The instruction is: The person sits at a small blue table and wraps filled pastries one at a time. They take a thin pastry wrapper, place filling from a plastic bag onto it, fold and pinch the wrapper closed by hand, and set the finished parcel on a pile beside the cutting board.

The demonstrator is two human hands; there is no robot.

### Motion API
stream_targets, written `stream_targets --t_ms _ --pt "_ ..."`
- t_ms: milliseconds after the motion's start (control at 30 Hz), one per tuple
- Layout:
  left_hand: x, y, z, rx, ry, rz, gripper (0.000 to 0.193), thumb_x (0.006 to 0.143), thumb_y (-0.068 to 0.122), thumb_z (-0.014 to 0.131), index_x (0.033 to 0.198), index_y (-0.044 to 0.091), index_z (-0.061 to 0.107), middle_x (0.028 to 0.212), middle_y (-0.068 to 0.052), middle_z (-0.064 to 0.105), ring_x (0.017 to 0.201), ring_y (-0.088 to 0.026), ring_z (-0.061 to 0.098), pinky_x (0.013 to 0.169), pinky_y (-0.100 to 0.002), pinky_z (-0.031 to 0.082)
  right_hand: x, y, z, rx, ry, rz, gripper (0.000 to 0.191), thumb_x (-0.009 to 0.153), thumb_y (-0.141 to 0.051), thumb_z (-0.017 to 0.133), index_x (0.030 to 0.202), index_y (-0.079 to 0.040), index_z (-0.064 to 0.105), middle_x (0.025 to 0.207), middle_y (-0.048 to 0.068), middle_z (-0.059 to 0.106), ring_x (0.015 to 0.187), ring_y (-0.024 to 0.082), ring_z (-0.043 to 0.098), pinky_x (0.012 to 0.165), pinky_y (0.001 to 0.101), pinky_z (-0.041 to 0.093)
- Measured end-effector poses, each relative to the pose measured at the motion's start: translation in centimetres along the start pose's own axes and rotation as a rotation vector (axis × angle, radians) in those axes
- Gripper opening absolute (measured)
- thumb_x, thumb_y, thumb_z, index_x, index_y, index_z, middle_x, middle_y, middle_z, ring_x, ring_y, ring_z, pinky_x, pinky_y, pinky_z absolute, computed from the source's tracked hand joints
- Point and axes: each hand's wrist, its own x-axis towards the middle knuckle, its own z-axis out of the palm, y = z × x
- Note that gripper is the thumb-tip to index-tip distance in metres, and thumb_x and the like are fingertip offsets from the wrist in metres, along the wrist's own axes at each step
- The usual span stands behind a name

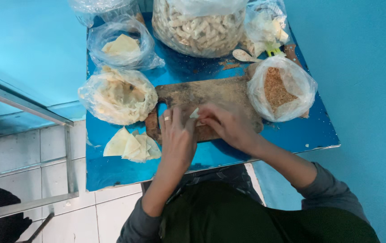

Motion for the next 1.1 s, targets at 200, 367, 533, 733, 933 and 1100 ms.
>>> stream_targets --t_ms 200,367,533,733,933,1100 --pt "0.1 -0.7 0.3 0.118 -0.025 0.078 0.025 0.076 0.005 0.068 0.100 -0.002 0.071 0.128 -0.023 0.050 0.126 -0.042 0.046 0.112 -0.064 0.030 -0.6 -0.6 -0.5 -0.101 0.004 -0.176 0.025 0.090 -0.014 0.074 0.112 -0.008 0.064 0.103 0.007 0.073 0.096 0.030 0.071 0.077 0.0420 0.056" --pt "0.9 -0.7 1.2 -0.181 0.015 -0.181 0.012 0.086 0.005 0.072 0.096 -0.001 0.073 0.132 -0.026 0.049 0.126 -0.046 0.044 0.106 -0.054 0.036 1.6 0.2 -0.4 0.079 -0.079 0.115 0.019 0.091 -0.015 0.074 0.104 -0.008 0.062 0.091 0.004 0.075 0.083 0.022 0.075 0.070 0.0362 0.055" --pt "0.4 -0.3 0.8 -0.186 0.130 -0.108 0.014 0.079 -0.001 0.073 0.094 -0.002 0.073 0.143 -0.026 0.049 0.130 -0.046 0.043 0.109 -0.052 0.036 2.7 0.4 -0.6 0.077 -0.207 0.294 0.021 0.087 -0.015 0.076 0.103 -0.009 0.065 0.083 0.004 0.075 0.075 0.018 0.074 0.066 0.0330 0.052" --pt "0.2 -0.3 1.3 -0.092 0.096 -0.068 0.030 0.077 -0.004 0.071 0.106 -0.001 0.075 0.143 -0.024 0.051 0.128 -0.044 0.044 0.110 -0.053 0.035 0.4 -0.4 0.1 0.160 0.027 0.099 0.023 0.093 -0.014 0.073 0.113 -0.008 0.064 0.097 0.005 0.075 0.088 0.022 0.075 0.075 0.0343 0.058" --pt "0.9 -0.2 1.6 -0.161 0.137 -0.186 0.018 0.083 -0.001 0.072 0.100 -0.004 0.070 0.144 -0.025 0.048 0.131 -0.045 0.043 0.111 -0.052 0.035 -0.4 -0.4 0.7 -0.160 0.114 -0.076 0.017 0.092 -0.016 0.076 0.106 -0.009 0.067 0.098 0.009 0.075 0.092 0.029 0.074 0.075 0.0387 0.056" --pt "0.8 0.0 1.0 -0.156 0.143 -0.118 0.022 0.081 0.000 0.072 0.103 -0.001 0.074 0.149 -0.026 0.044 0.129 -0.045 0.041 0.110 -0.052 0.034 1.0 0.6 0.1 0.153 -0.019 0.205 0.013 0.091 -0.015 0.074 0.102 -0.011 0.068 0.092 0.003 0.077 0.084 0.021 0.079 0.072 0.0338 0.059"
